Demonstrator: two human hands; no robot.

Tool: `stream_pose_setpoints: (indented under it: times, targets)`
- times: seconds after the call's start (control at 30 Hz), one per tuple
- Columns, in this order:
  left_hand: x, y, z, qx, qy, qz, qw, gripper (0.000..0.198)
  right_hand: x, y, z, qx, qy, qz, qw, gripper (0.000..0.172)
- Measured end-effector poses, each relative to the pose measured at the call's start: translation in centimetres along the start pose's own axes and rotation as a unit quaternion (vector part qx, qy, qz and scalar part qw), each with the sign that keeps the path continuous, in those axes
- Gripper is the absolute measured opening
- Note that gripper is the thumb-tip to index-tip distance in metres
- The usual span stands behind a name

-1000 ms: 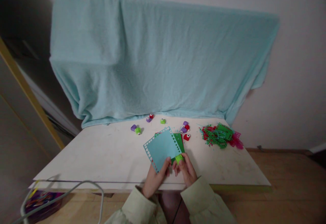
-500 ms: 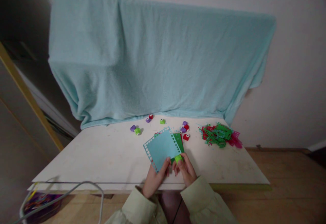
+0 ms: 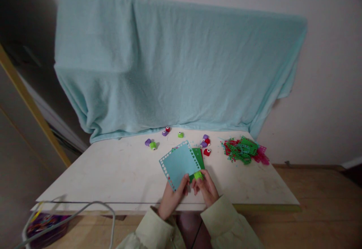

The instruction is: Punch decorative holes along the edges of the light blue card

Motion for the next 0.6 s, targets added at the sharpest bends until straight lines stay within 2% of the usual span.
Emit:
stream_pose_setpoints:
  times: [0.13,0.6]
  targets:
    - [-0.06,-0.01,0.07,0.004,-0.008,0.000,1.000,0.032,-0.30,-0.06,-0.24,-0.025,0.002,0.005,1.000,0.034]
    - [-0.58,-0.05,0.67,0.030,-0.046,-0.010,0.998,0.035,0.20,0.01,0.23,0.019,-0.010,0.011,1.000,0.027]
Point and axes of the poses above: each hand's wrist, its own y-axis towards the middle knuckle, its own z-axis out of the palm, x = y × z, the point moved 10 cm from there along y, towards the middle knuckle, and after that the axes turned 3 degrees about -x, right-handed, at the moved point
